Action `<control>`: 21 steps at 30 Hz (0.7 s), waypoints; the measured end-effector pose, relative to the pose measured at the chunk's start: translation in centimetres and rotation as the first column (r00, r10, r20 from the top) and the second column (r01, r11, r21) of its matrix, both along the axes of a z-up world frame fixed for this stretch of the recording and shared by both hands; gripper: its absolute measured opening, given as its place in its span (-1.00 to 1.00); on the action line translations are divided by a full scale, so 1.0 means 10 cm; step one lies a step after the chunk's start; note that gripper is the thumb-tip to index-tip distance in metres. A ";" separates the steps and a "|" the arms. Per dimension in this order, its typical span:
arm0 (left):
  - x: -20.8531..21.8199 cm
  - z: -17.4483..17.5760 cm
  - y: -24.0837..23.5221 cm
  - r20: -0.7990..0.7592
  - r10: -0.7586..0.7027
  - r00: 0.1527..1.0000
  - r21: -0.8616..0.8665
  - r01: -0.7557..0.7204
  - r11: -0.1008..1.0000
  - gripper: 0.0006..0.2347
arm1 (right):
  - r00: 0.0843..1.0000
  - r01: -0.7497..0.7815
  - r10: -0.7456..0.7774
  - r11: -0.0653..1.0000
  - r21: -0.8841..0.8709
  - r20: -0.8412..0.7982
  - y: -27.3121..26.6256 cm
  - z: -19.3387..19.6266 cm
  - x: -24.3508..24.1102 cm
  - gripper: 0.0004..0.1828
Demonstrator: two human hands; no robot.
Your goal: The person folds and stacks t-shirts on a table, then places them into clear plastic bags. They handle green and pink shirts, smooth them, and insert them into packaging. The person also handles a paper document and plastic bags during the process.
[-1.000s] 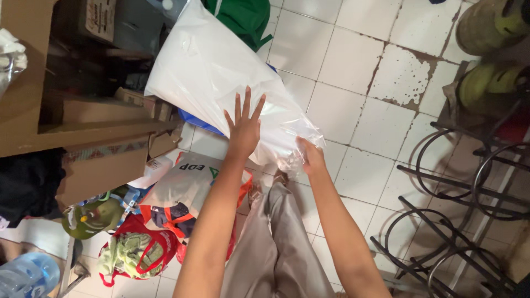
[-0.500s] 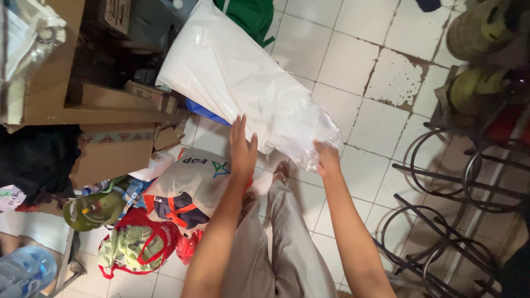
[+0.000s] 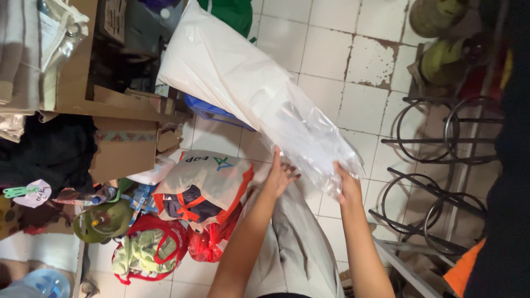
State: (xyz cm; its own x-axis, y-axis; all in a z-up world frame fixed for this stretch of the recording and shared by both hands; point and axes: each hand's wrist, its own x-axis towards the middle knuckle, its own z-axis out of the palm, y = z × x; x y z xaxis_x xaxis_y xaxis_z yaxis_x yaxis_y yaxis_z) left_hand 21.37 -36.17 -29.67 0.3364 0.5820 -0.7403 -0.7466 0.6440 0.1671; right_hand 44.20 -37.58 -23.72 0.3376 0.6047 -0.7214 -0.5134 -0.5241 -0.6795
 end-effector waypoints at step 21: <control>-0.50 1.47 -0.09 -0.732 0.257 0.631 0.507 0.252 0.824 -0.60 | 0.981 -0.055 0.086 0.983 0.173 -0.176 -1.49 0.99 -0.71 -0.49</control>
